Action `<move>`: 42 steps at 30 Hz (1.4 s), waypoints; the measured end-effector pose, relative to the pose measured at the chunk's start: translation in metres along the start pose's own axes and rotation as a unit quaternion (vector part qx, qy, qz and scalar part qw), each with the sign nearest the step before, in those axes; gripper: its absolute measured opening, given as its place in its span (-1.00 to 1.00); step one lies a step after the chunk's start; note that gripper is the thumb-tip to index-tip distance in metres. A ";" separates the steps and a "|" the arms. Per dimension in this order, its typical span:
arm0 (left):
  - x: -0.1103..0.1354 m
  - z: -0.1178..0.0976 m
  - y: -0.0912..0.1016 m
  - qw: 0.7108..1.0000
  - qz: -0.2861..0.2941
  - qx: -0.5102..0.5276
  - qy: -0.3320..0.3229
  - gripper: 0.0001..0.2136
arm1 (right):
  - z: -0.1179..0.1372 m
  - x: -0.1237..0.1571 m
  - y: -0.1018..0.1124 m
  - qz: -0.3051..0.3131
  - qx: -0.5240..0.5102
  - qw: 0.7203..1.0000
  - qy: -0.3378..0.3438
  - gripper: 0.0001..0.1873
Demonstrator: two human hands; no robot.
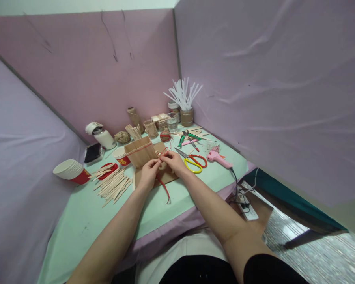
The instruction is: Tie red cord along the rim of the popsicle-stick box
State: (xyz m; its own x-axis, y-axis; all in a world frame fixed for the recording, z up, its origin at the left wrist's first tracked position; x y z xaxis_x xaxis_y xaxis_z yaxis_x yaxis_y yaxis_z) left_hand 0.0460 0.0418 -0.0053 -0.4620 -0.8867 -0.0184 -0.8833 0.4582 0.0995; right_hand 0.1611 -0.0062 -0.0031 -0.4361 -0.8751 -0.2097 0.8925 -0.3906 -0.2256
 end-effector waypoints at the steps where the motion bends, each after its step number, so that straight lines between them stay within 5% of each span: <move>1: 0.000 0.000 0.000 1.000 0.000 0.000 0.003 -0.81 | 0.000 0.000 0.000 0.001 0.004 1.000 0.003 -0.74; 11: 0.001 -0.002 0.000 1.000 0.002 -0.021 -0.003 -0.81 | -0.003 0.000 0.000 0.009 0.038 0.999 0.009 -0.74; 17: 0.007 -0.014 -0.008 0.997 0.040 -0.063 -0.009 -0.81 | -0.003 -0.003 0.012 -0.128 0.129 0.980 0.080 -0.80; 21: 0.009 -0.020 -0.011 0.996 0.056 -0.061 -0.030 -0.82 | -0.007 -0.004 0.014 -0.165 0.158 0.968 0.099 -0.83; 31: 0.004 -0.004 -0.002 1.000 0.012 -0.010 0.019 -0.77 | 0.000 -0.002 0.010 -0.072 0.103 0.990 0.065 -0.79; 42: -0.002 0.001 0.001 0.997 0.014 0.059 0.057 -0.65 | 0.007 0.000 0.001 0.008 0.089 0.990 0.105 -0.89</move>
State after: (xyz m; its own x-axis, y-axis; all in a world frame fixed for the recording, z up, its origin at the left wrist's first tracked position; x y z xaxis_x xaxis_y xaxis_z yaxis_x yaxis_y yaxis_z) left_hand 0.0462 0.0443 -0.0057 -0.4800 -0.8721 0.0957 -0.8768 0.4805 -0.0186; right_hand 0.1632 -0.0088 0.0036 -0.4188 -0.8108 -0.4088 0.8978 -0.4374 -0.0523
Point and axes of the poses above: each hand's wrist, its own x-axis away from the middle knuckle, its own y-axis out of the back of the hand, z = x × y, the point moved 3 cm from there along -x, towards the middle knuckle, and after that the axes turned 6 degrees about y, right-handed, at the moved point
